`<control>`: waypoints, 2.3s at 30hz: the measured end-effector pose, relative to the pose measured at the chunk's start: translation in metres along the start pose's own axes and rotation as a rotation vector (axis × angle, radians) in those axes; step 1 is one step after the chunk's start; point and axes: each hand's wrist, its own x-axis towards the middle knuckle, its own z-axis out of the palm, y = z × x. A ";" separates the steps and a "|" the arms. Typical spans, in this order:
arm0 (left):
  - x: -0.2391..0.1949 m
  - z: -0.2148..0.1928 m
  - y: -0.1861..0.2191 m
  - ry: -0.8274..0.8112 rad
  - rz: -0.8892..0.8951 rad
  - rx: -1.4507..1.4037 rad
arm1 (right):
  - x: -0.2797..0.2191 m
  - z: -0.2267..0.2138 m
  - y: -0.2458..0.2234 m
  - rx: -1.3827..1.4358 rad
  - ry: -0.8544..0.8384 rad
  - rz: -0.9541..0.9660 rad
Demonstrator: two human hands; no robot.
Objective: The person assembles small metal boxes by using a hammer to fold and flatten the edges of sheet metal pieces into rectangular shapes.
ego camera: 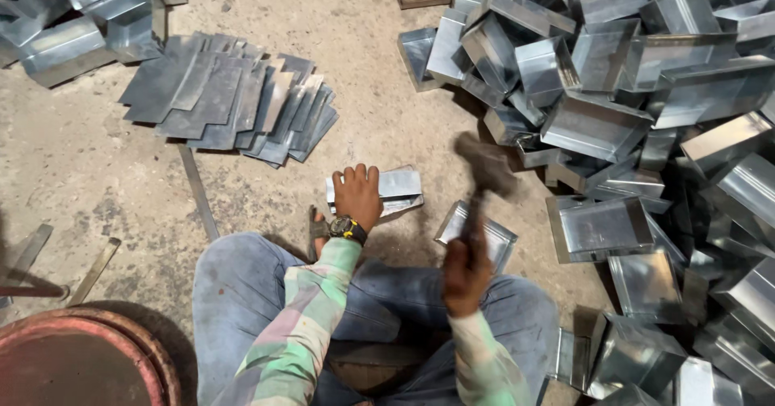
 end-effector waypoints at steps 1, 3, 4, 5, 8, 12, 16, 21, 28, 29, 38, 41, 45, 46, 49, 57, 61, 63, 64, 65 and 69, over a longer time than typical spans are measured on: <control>-0.001 0.001 0.000 0.011 0.007 -0.001 | 0.004 0.006 0.010 -0.203 -0.049 0.095; -0.004 0.001 0.002 -0.030 0.009 0.008 | 0.013 0.002 0.023 -0.385 -0.163 0.172; 0.001 0.000 0.001 -0.039 0.009 0.019 | 0.019 0.002 0.026 -0.469 -0.219 0.202; 0.004 -0.001 0.002 -0.035 0.017 0.014 | 0.017 -0.003 0.024 -0.438 -0.176 0.181; 0.000 0.000 0.005 -0.024 0.011 0.001 | 0.007 -0.020 0.015 -0.228 -0.107 0.187; 0.003 0.000 0.003 -0.036 0.002 0.006 | 0.008 -0.024 0.014 0.247 -0.116 0.346; 0.004 -0.005 0.005 -0.022 0.007 0.009 | 0.008 -0.007 0.036 0.167 -0.191 0.527; 0.010 -0.003 0.004 -0.056 -0.026 -0.009 | 0.007 -0.003 0.039 0.124 -0.187 0.343; -0.020 0.007 0.011 0.154 -0.178 -0.314 | 0.009 -0.019 -0.046 0.301 -0.160 0.207; -0.020 0.012 0.015 0.243 -0.181 -0.345 | 0.012 -0.017 -0.059 0.296 -0.163 0.186; -0.057 0.112 0.026 0.318 -0.347 -0.544 | 0.008 0.004 -0.112 0.102 -0.236 0.217; -0.052 0.112 0.024 0.339 -0.341 -0.544 | 0.019 0.022 -0.098 -0.103 -0.342 0.231; -0.050 0.097 0.026 0.316 -0.338 -0.548 | 0.011 0.033 -0.085 -0.292 -0.324 0.174; -0.052 0.095 0.027 0.316 -0.328 -0.547 | 0.005 0.031 -0.084 -0.258 -0.281 0.213; -0.053 0.091 0.027 0.295 -0.353 -0.572 | 0.004 0.029 -0.079 -0.110 -0.271 0.286; -0.029 0.037 0.016 0.245 -0.269 -0.507 | 0.013 0.016 -0.068 -0.162 -0.272 0.309; 0.002 -0.002 0.017 0.168 -0.132 -0.110 | 0.023 -0.003 -0.073 -0.011 -0.146 0.310; 0.008 -0.009 0.017 -0.019 -0.120 -0.042 | 0.030 -0.011 -0.069 0.027 -0.109 0.298; 0.007 -0.008 0.019 -0.118 -0.115 -0.013 | 0.031 -0.017 -0.064 0.039 -0.088 0.296; 0.008 -0.006 0.019 -0.110 -0.118 -0.009 | 0.031 -0.020 -0.055 0.069 -0.105 0.283; 0.007 -0.001 0.017 -0.072 -0.114 0.009 | 0.032 -0.011 0.006 0.043 -0.217 0.393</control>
